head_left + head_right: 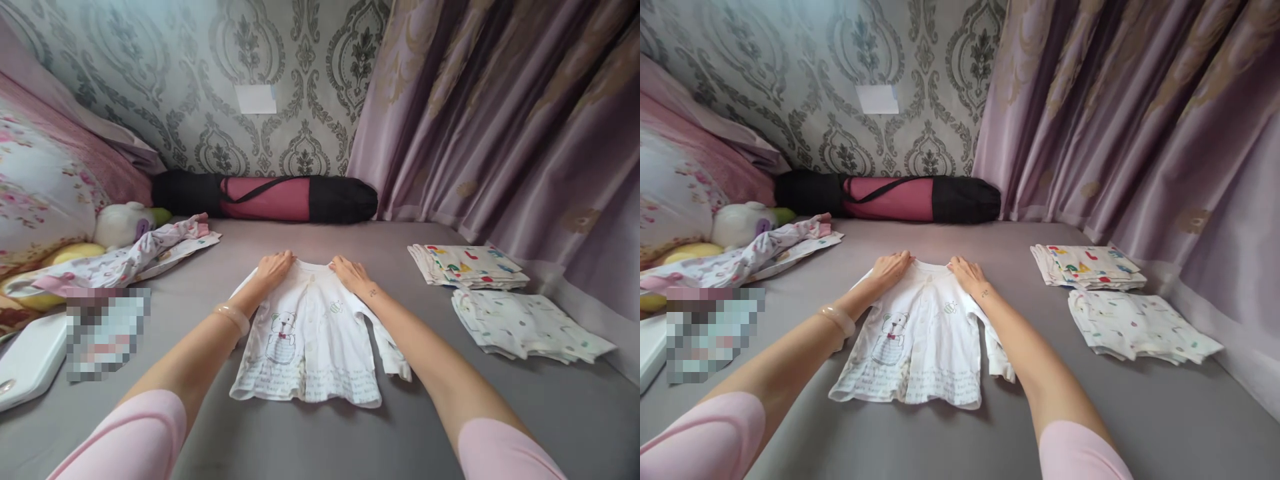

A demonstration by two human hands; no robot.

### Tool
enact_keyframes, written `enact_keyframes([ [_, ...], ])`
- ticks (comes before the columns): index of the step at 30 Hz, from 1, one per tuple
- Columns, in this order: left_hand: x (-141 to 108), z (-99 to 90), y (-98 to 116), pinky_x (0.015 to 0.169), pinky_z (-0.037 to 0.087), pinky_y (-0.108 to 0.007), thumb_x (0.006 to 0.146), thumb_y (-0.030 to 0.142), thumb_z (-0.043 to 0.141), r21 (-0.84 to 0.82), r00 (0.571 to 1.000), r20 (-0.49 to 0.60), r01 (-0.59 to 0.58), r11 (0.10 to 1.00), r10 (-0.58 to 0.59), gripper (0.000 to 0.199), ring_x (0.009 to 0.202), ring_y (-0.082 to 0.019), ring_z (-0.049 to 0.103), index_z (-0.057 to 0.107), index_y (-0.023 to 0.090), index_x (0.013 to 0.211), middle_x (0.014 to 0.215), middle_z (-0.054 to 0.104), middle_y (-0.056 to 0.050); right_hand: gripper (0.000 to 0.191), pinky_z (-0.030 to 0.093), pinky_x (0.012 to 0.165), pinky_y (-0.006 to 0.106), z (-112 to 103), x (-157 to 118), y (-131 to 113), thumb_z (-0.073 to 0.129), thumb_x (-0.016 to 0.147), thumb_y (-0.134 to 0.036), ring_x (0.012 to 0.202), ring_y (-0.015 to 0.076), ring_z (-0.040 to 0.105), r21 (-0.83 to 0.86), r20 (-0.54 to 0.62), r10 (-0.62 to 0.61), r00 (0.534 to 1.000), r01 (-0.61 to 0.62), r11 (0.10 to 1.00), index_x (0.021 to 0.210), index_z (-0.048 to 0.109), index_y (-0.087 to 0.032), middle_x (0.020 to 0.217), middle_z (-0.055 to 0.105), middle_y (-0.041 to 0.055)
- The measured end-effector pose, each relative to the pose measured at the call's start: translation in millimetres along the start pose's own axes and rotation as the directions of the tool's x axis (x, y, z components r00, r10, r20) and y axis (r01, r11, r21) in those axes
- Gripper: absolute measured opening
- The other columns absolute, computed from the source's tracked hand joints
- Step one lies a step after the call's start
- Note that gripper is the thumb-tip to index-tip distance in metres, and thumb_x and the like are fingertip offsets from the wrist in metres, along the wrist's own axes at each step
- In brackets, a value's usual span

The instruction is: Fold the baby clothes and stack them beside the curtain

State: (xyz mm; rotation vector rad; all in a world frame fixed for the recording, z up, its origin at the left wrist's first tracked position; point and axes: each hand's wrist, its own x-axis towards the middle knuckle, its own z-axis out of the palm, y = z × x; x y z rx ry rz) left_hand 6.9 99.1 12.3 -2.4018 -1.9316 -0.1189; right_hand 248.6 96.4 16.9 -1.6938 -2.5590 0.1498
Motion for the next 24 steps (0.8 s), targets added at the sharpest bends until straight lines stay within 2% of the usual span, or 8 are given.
enact_keyframes([
  [5,21.0,4.8,-2.7,0.077,0.045,-0.038,0.101,0.036,0.024,-0.021,1.000,-0.005,0.025,0.999,-0.025,0.043,0.098,-0.032,0.067,0.056,0.010,0.113,0.103,0.068,-0.024,0.024,0.038,0.080,0.031,2.3,19.4,5.1,0.035,0.104,-0.034,0.106,0.0243,0.062,0.001,-0.037,0.031,0.999,-0.031,1.000,0.113,0.053,-0.020,0.122,0.063,0.0117],
  [9,28.0,16.5,-7.6,0.077,0.045,-0.038,0.101,0.038,0.025,-0.071,0.997,0.013,0.072,0.995,-0.072,0.041,0.101,-0.033,0.065,0.056,0.012,0.112,0.105,0.068,-0.022,0.025,0.039,0.082,0.031,10.5,28.4,9.8,0.038,0.102,-0.037,0.107,0.0250,0.062,0.042,-0.041,0.087,0.995,-0.085,0.996,0.114,0.053,-0.020,0.122,0.063,0.0135],
  [13,27.9,27.5,-12.8,0.077,0.046,-0.037,0.100,0.043,0.023,-0.108,0.988,-0.026,0.149,0.983,-0.152,0.044,0.101,-0.032,0.065,0.054,0.014,0.112,0.108,0.067,-0.020,0.027,0.041,0.085,0.030,11.9,36.9,19.6,0.047,0.098,-0.041,0.106,0.0244,0.062,0.242,-0.037,0.175,0.984,-0.161,0.957,0.111,0.057,-0.020,0.119,0.065,0.0115],
  [16,26.5,24.6,-13.3,0.077,0.045,-0.036,0.100,0.041,0.028,-0.157,0.986,-0.040,0.151,0.976,-0.159,0.039,0.098,-0.030,0.064,0.054,0.014,0.107,0.107,0.067,-0.020,0.030,0.044,0.086,0.028,3.4,39.8,32.8,0.046,0.098,-0.044,0.102,0.0221,0.063,0.479,0.064,0.195,0.979,-0.202,0.854,0.099,0.063,-0.018,0.109,0.069,0.0109],
  [18,26.3,18.2,-13.7,0.075,0.045,-0.034,0.099,0.040,0.033,-0.269,0.990,-0.066,0.101,0.958,-0.123,0.034,0.093,-0.027,0.065,0.055,0.015,0.098,0.096,0.068,-0.016,0.039,0.047,0.082,0.026,-4.5,33.6,42.3,0.037,0.101,-0.043,0.095,0.0188,0.065,0.656,0.139,0.229,0.963,-0.263,0.708,0.094,0.063,-0.016,0.104,0.070,0.0121],
  [21,27.9,8.8,-16.5,0.073,0.044,-0.030,0.098,0.043,0.038,-0.387,0.994,-0.102,0.000,0.922,-0.042,0.034,0.084,-0.023,0.063,0.056,0.017,0.086,0.076,0.065,-0.008,0.037,0.052,0.072,0.022,-13.9,7.8,54.4,0.036,0.102,-0.039,0.085,0.0152,0.067,0.821,0.231,0.328,0.916,-0.364,0.440,0.095,0.062,-0.014,0.100,0.070,0.0136],
  [22,28.7,6.9,-17.4,0.074,0.044,-0.031,0.097,0.042,0.039,-0.379,0.995,-0.095,-0.009,0.926,-0.029,0.033,0.084,-0.023,0.062,0.057,0.017,0.084,0.075,0.065,-0.008,0.034,0.053,0.069,0.022,-15.6,-4.0,57.8,0.039,0.102,-0.038,0.083,0.0148,0.067,0.840,0.252,0.353,0.901,-0.385,0.384,0.095,0.061,-0.014,0.098,0.070,0.0134],
  [24,29.1,5.4,-17.3,0.079,0.044,-0.034,0.096,0.033,0.041,-0.298,0.997,-0.058,0.024,0.954,-0.043,0.027,0.090,-0.026,0.061,0.059,0.014,0.088,0.085,0.066,-0.013,0.029,0.053,0.065,0.021,-17.0,-29.4,63.9,0.044,0.100,-0.035,0.077,0.0136,0.067,0.835,0.289,0.366,0.885,-0.420,0.356,0.091,0.060,-0.014,0.091,0.071,0.0118],
])
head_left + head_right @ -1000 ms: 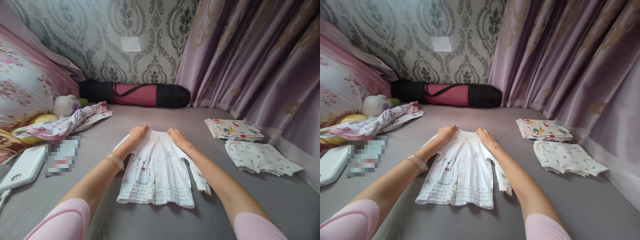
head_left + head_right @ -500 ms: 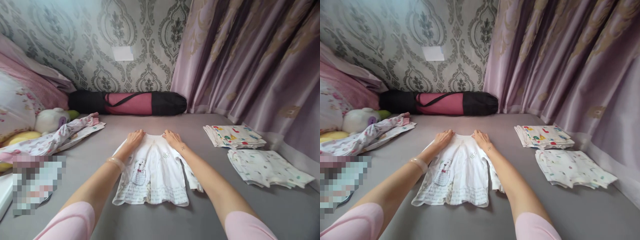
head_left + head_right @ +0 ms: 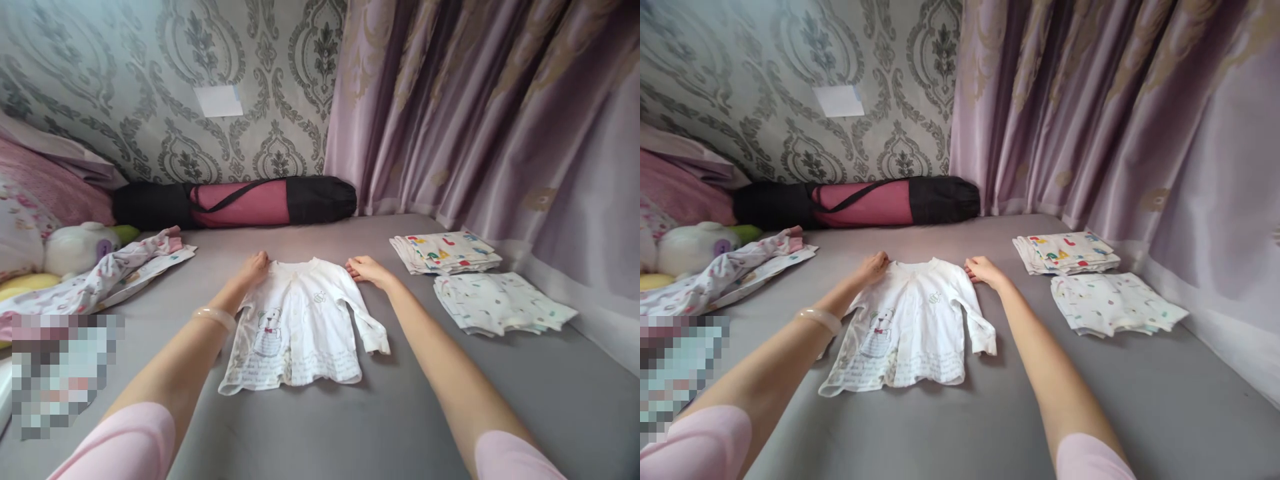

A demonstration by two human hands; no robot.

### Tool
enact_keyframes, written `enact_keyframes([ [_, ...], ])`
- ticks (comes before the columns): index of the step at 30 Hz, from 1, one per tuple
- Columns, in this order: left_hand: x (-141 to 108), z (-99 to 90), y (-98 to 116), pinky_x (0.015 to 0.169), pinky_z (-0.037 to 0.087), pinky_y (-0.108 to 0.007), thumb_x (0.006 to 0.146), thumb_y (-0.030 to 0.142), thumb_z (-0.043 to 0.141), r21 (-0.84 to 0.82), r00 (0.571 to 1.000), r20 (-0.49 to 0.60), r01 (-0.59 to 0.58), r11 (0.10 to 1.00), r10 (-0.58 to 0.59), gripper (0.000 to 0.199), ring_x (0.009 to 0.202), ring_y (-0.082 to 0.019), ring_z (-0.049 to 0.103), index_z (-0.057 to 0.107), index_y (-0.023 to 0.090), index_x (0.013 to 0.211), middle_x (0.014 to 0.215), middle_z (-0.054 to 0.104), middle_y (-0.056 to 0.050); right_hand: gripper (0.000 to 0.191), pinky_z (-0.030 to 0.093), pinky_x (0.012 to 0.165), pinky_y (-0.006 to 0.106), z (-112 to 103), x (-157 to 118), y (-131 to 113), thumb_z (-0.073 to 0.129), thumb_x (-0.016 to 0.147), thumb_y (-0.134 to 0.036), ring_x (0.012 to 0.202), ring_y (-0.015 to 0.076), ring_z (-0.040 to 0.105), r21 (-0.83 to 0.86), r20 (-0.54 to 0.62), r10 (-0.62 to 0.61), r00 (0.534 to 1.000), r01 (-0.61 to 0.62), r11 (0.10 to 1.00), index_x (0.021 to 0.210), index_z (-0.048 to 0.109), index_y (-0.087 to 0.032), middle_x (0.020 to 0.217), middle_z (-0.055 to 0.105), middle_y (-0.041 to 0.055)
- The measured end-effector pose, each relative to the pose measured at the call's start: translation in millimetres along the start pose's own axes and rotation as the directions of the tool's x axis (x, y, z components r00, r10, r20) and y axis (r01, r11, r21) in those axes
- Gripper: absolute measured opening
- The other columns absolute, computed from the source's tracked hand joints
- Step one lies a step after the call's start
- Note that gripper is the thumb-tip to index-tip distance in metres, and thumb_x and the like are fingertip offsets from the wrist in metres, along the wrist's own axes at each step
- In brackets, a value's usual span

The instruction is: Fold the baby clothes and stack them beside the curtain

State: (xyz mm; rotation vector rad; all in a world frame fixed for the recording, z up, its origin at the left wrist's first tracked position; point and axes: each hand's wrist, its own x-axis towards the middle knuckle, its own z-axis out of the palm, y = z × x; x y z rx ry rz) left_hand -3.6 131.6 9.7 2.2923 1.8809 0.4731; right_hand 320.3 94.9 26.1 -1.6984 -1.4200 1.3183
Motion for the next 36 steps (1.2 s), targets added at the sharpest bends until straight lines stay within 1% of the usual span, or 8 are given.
enact_keyframes([
  [5,-11.8,7.0,24.4,0.094,0.039,-0.046,0.093,0.018,0.040,0.164,1.000,-0.016,0.013,0.986,-0.011,0.032,0.116,-0.033,0.051,0.055,0.011,0.120,0.123,0.057,-0.019,0.018,0.050,0.054,0.016,-17.1,-44.4,26.2,0.055,0.095,-0.029,0.064,0.0093,0.062,-0.010,0.002,0.056,0.998,-0.056,0.998,0.086,0.061,-0.015,0.082,0.069,0.0064],
  [9,-19.9,21.3,61.3,0.095,0.040,-0.043,0.094,0.018,0.037,0.114,0.978,-0.006,-0.208,0.971,0.210,0.034,0.115,-0.028,0.052,0.058,0.020,0.120,0.123,0.060,-0.012,0.024,0.042,0.043,0.016,-16.4,-75.6,34.8,0.061,0.090,-0.040,0.054,0.0093,0.057,-0.235,-0.081,-0.002,0.997,-0.017,0.972,0.085,0.060,-0.017,0.071,0.065,0.0022],
  [15,-13.2,60.5,94.4,0.096,0.046,-0.040,0.092,0.014,0.036,-0.068,0.894,-0.013,-0.448,0.891,0.449,0.033,0.108,-0.023,0.059,0.057,0.016,0.118,0.116,0.063,-0.013,0.040,0.036,0.043,0.020,-6.9,-121.2,44.0,0.069,0.078,-0.054,0.048,0.0104,0.055,-0.537,-0.071,0.014,0.997,-0.050,0.842,0.091,0.061,-0.018,0.069,0.067,0.0006],
  [21,-17.8,84.6,102.7,0.112,0.036,-0.039,0.099,0.028,0.033,-0.037,0.917,-0.083,-0.394,0.918,0.390,0.037,0.130,-0.024,0.049,0.053,0.010,0.124,0.137,0.053,-0.019,0.037,0.038,0.047,0.020,4.1,-132.3,51.1,0.067,0.080,-0.048,0.054,0.0110,0.058,-0.490,-0.062,-0.043,0.997,0.007,0.872,0.097,0.057,-0.017,0.076,0.066,0.0006],
  [28,-21.6,79.5,109.4,0.116,0.030,-0.037,0.101,0.031,0.027,0.050,0.927,-0.025,-0.372,0.927,0.373,0.045,0.139,-0.024,0.040,0.052,0.010,0.132,0.144,0.050,-0.017,0.036,0.045,0.053,0.021,6.8,-123.1,37.9,0.072,0.076,-0.026,0.069,0.0140,0.062,-0.376,0.132,0.044,0.990,0.009,0.926,0.105,0.053,-0.016,0.088,0.065,0.0011],
  [30,-23.3,76.1,112.5,0.116,0.029,-0.040,0.102,0.033,0.025,0.064,0.930,0.009,-0.367,0.928,0.367,0.047,0.140,-0.025,0.038,0.050,0.011,0.135,0.146,0.048,-0.017,0.031,0.046,0.062,0.023,-4.4,-124.7,22.9,0.067,0.078,-0.016,0.079,0.0161,0.063,-0.542,0.094,-0.043,0.995,0.088,0.836,0.106,0.054,-0.017,0.095,0.065,0.0032],
  [32,-25.6,73.2,115.3,0.116,0.029,-0.043,0.102,0.036,0.024,0.080,0.935,0.037,-0.356,0.931,0.354,0.050,0.142,-0.027,0.036,0.048,0.012,0.139,0.148,0.045,-0.017,0.027,0.045,0.072,0.027,-17.4,-129.1,6.5,0.055,0.084,-0.007,0.091,0.0192,0.061,-0.764,-0.041,-0.237,0.971,0.122,0.633,0.109,0.056,-0.017,0.104,0.064,0.0076],
  [36,-30.4,69.3,119.1,0.116,0.027,-0.045,0.101,0.049,0.020,0.086,0.947,0.071,-0.318,0.944,0.313,0.061,0.143,-0.030,0.033,0.040,0.012,0.145,0.152,0.039,-0.018,0.032,0.040,0.084,0.037,-32.4,-135.2,1.1,0.032,0.094,-0.005,0.102,0.0259,0.054,-0.980,-0.164,-0.576,0.801,-0.067,0.187,0.114,0.056,-0.015,0.113,0.058,0.0160],
])
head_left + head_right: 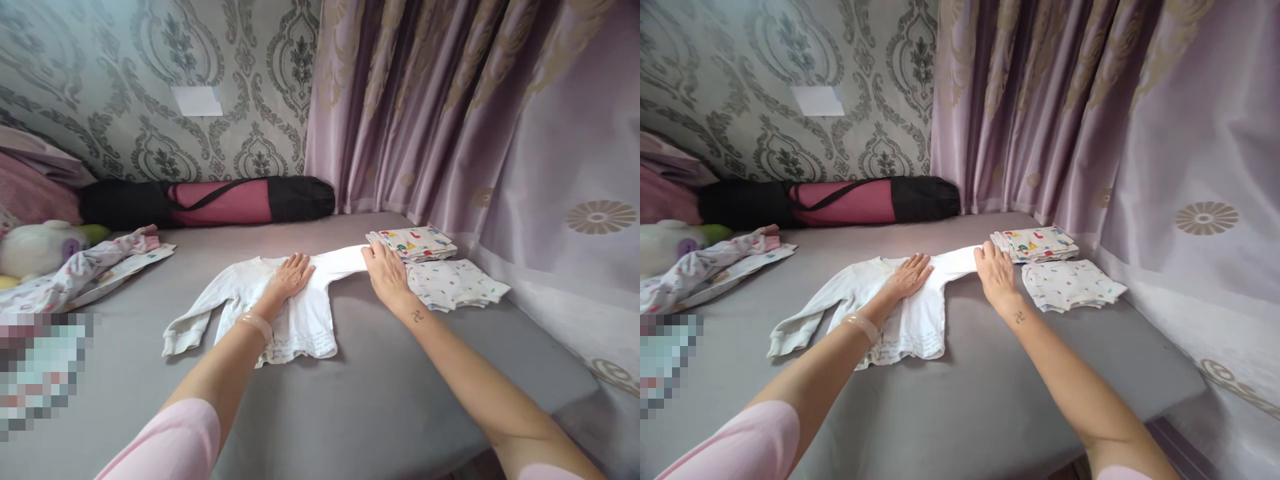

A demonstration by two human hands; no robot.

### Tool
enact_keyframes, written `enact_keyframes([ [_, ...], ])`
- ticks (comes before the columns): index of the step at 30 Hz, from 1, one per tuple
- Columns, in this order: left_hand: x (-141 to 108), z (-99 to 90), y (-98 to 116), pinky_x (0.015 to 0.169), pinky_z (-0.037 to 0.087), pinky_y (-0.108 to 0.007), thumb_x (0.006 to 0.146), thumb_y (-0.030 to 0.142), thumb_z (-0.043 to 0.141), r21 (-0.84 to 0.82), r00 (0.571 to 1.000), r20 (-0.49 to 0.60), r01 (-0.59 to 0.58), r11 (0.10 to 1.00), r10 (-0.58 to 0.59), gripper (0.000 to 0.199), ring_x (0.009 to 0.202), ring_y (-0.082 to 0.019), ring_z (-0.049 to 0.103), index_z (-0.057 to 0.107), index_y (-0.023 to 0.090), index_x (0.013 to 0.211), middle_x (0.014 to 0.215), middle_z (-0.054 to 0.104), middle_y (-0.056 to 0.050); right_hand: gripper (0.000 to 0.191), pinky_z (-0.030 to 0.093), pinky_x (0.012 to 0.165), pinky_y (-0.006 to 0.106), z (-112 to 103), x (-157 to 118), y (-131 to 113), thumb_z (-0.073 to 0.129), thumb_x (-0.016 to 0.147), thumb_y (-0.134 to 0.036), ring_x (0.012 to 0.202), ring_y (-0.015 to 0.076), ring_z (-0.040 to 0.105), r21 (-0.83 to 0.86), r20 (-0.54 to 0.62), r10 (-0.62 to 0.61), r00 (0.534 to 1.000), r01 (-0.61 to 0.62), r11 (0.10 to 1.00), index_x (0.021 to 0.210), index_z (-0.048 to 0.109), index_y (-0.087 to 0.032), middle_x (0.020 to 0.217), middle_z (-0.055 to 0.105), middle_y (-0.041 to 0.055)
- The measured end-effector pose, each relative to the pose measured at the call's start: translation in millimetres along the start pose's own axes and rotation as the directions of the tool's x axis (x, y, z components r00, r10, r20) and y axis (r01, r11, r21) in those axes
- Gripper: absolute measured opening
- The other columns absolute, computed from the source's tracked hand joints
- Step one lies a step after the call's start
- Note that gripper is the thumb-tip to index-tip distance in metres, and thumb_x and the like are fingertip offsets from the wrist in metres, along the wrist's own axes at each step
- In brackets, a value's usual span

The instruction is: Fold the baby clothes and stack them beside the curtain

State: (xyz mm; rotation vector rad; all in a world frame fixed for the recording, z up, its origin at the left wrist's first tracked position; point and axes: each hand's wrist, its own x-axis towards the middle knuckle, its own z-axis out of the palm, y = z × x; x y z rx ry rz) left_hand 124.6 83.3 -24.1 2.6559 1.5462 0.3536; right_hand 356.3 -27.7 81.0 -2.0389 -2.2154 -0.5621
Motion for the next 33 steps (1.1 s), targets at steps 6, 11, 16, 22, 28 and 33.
enact_keyframes([
  [6,-1.1,-3.6,4.8,0.116,0.023,-0.047,0.092,0.071,0.024,0.034,0.998,0.060,0.020,0.999,-0.022,0.081,0.145,-0.034,0.027,0.036,0.015,0.148,0.157,0.030,-0.017,0.041,0.038,0.088,0.037,42.6,-19.3,20.1,0.036,0.088,0.002,0.110,0.0274,0.052,-0.115,0.323,-0.071,0.944,0.113,0.987,0.119,0.059,-0.012,0.118,0.058,0.0163],
  [11,-1.9,-4.4,5.9,0.116,0.023,-0.047,0.091,0.071,0.027,0.036,0.998,0.053,0.014,0.999,-0.016,0.080,0.145,-0.033,0.027,0.037,0.015,0.147,0.157,0.031,-0.018,0.056,0.040,0.090,0.033,32.8,5.8,37.6,0.050,0.078,0.003,0.120,0.0268,0.051,0.010,0.641,-0.007,0.767,0.001,1.000,0.128,0.059,-0.021,0.132,0.057,0.0112],
  [16,-4.7,-4.0,5.4,0.115,0.026,-0.049,0.095,0.062,0.032,-0.003,1.000,-0.016,0.004,1.000,-0.004,0.065,0.143,-0.033,0.031,0.044,0.019,0.142,0.155,0.035,-0.015,0.040,0.042,0.088,0.032,42.7,37.6,31.4,0.034,0.097,-0.018,0.113,0.0247,0.060,0.174,0.422,0.113,0.900,-0.202,0.964,0.123,0.063,-0.018,0.119,0.067,0.0144],
  [22,-4.6,-4.0,5.0,0.115,0.026,-0.047,0.096,0.057,0.032,-0.036,0.998,-0.054,-0.040,0.999,0.038,0.056,0.141,-0.030,0.032,0.047,0.025,0.139,0.150,0.044,-0.007,0.041,0.047,0.079,0.031,71.9,56.7,46.1,0.040,0.094,-0.033,0.100,0.0270,0.067,0.149,0.549,0.318,0.773,-0.464,0.873,0.104,0.074,-0.013,0.103,0.072,0.0176],
  [28,-1.9,-2.1,4.3,0.116,0.021,-0.050,0.097,0.060,0.023,-0.040,0.999,0.019,-0.036,0.999,0.037,0.062,0.144,-0.031,0.027,0.041,0.026,0.145,0.154,0.039,-0.007,0.019,0.046,0.065,0.024,91.4,45.8,74.8,0.066,0.068,-0.020,0.077,0.0192,0.067,0.322,0.512,0.175,0.841,-0.377,0.868,0.086,0.073,-0.017,0.080,0.071,0.0042],
  [33,1.7,-4.5,3.1,0.117,0.016,-0.052,0.096,0.062,0.021,-0.052,0.994,0.107,-0.028,0.998,0.034,0.068,0.147,-0.033,0.020,0.034,0.022,0.149,0.159,0.030,-0.009,0.018,0.045,0.062,0.025,96.0,39.6,72.2,0.064,0.074,-0.033,0.073,0.0200,0.064,0.487,0.433,0.176,0.884,-0.394,0.779,0.079,0.069,-0.016,0.071,0.067,0.0037],
])
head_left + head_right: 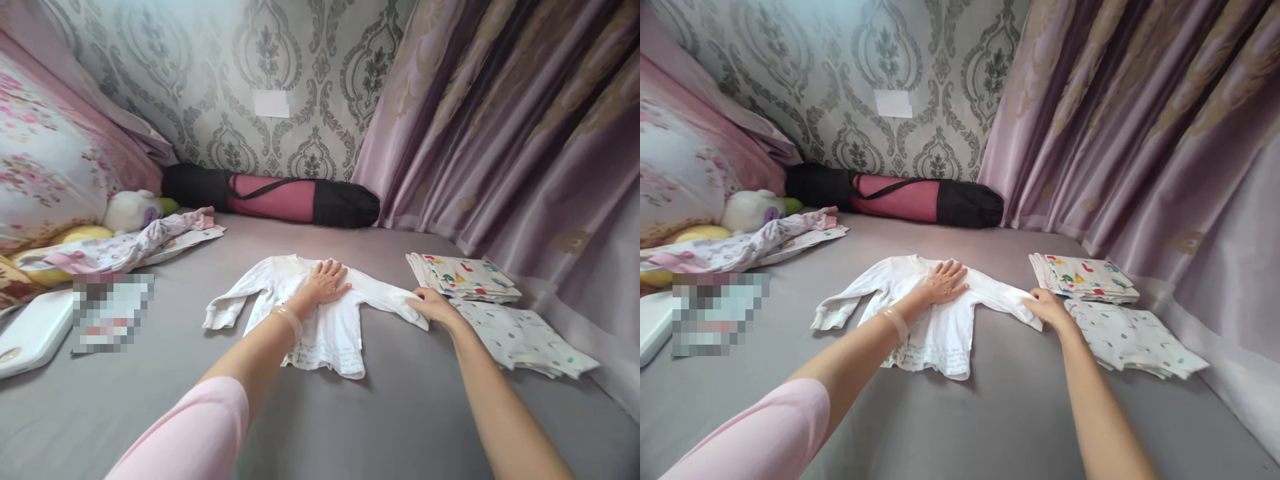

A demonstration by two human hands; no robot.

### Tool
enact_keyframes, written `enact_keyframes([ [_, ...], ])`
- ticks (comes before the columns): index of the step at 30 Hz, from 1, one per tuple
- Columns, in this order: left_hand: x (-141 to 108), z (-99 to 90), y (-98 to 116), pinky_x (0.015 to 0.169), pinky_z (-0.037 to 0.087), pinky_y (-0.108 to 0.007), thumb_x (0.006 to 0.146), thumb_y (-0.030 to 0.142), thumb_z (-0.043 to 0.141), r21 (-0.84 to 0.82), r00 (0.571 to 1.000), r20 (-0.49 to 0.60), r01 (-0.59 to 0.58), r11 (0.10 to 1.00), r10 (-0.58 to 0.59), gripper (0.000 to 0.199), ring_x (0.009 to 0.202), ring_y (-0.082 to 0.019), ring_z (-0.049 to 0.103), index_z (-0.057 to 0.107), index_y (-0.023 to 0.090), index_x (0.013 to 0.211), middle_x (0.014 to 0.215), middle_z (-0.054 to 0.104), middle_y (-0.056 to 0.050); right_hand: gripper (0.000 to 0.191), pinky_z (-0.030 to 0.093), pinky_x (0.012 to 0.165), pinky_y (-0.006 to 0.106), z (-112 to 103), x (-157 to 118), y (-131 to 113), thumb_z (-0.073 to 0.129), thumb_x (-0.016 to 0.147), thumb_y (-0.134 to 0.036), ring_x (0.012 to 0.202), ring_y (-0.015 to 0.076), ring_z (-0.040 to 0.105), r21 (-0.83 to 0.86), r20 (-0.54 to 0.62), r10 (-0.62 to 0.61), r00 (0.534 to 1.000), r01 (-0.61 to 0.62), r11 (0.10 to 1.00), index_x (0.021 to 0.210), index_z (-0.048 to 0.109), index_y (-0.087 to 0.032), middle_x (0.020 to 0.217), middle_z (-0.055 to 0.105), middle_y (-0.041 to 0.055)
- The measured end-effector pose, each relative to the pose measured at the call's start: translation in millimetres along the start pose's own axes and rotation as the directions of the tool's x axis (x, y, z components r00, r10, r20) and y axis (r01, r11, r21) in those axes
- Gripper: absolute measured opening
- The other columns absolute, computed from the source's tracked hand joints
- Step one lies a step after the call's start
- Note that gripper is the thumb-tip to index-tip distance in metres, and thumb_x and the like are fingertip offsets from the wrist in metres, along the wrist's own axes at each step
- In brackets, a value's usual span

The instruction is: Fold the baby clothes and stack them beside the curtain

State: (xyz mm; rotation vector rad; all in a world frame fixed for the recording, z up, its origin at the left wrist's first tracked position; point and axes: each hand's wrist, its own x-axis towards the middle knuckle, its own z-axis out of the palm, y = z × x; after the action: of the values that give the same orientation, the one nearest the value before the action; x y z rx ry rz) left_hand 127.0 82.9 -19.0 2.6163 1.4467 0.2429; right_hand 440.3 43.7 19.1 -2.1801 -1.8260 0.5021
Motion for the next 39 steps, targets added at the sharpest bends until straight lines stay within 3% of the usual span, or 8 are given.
enact_keyframes([
  [6,6.2,-5.5,10.3,0.114,0.018,-0.061,0.097,0.058,0.019,-0.056,0.995,0.048,0.092,0.994,-0.089,0.064,0.146,-0.036,0.020,0.032,0.023,0.149,0.157,0.032,-0.010,0.036,0.049,0.072,0.027,-0.3,-3.5,-1.0,0.054,0.083,-0.034,0.086,0.0221,0.066,0.345,-0.185,0.053,0.981,0.014,0.938,0.108,0.065,-0.010,0.094,0.072,0.0098],
  [11,8.2,2.6,20.9,0.111,0.014,-0.068,0.093,0.067,0.020,-0.006,0.991,0.012,0.136,0.991,-0.136,0.071,0.146,-0.041,0.018,0.033,0.025,0.149,0.159,0.028,-0.013,0.030,0.043,0.090,0.030,0.8,-6.9,14.1,0.053,0.089,-0.031,0.108,0.0252,0.060,-0.036,-0.205,0.005,0.979,-0.013,0.999,0.111,0.067,-0.015,0.113,0.069,0.0119],
  [15,6.7,7.3,22.7,0.111,0.012,-0.069,0.090,0.073,0.020,0.013,0.990,-0.023,0.136,0.991,-0.136,0.077,0.146,-0.041,0.017,0.033,0.026,0.150,0.159,0.028,-0.013,0.031,0.043,0.087,0.032,6.9,-19.2,5.7,0.043,0.095,-0.023,0.108,0.0256,0.060,-0.362,-0.155,-0.005,0.988,-0.052,0.931,0.117,0.065,-0.016,0.119,0.064,0.0145],
  [20,5.7,5.0,24.5,0.111,0.011,-0.069,0.089,0.073,0.020,0.011,0.991,-0.008,0.131,0.991,-0.131,0.080,0.147,-0.042,0.014,0.032,0.023,0.151,0.159,0.026,-0.015,0.041,0.039,0.096,0.044,19.4,-25.9,-48.4,0.032,0.091,-0.006,0.114,0.0328,0.056,-0.552,-0.275,-0.105,0.956,-0.067,0.831,0.113,0.066,-0.008,0.115,0.064,0.0227],
  [25,6.1,5.5,23.5,0.112,0.010,-0.070,0.094,0.057,0.030,0.028,0.991,0.029,0.132,0.991,-0.133,0.068,0.147,-0.042,0.012,0.028,0.023,0.153,0.161,0.023,-0.014,0.047,0.027,0.113,0.036,61.1,-16.4,-125.9,0.025,0.101,-0.024,0.137,0.0220,0.040,-0.239,-0.021,-0.470,0.883,0.452,0.860,0.141,0.046,-0.010,0.146,0.048,0.0160],
  [28,6.8,8.5,21.3,0.113,0.010,-0.068,0.092,0.043,0.036,0.059,0.992,0.037,0.120,0.991,-0.122,0.065,0.148,-0.041,0.011,0.028,0.024,0.154,0.161,0.021,-0.012,0.058,0.019,0.118,0.038,82.9,-13.1,-147.1,0.017,0.103,-0.039,0.147,0.0201,0.023,-0.076,0.106,-0.439,0.892,0.448,0.891,0.152,0.028,-0.009,0.159,0.028,0.0134],
  [33,5.7,8.3,21.5,0.113,0.010,-0.068,0.094,0.052,0.030,0.037,0.991,0.005,0.130,0.991,-0.130,0.064,0.148,-0.040,0.012,0.029,0.027,0.153,0.161,0.024,-0.010,0.063,0.007,0.120,0.045,84.0,-12.0,-126.0,0.010,0.102,-0.044,0.150,0.0206,0.009,-0.126,0.190,-0.308,0.932,0.334,0.934,0.156,0.018,-0.013,0.162,0.015,0.0097],
  [39,1.7,2.7,24.9,0.113,0.008,-0.068,0.089,0.073,0.018,-0.024,0.991,0.006,0.136,0.990,-0.136,0.081,0.148,-0.040,0.012,0.030,0.023,0.152,0.161,0.023,-0.014,0.064,0.009,0.118,0.055,62.3,-17.1,-83.9,0.011,0.101,-0.047,0.150,0.0268,0.007,-0.329,0.185,-0.157,0.970,0.211,0.920,0.156,0.018,-0.016,0.163,0.012,0.0074],
])
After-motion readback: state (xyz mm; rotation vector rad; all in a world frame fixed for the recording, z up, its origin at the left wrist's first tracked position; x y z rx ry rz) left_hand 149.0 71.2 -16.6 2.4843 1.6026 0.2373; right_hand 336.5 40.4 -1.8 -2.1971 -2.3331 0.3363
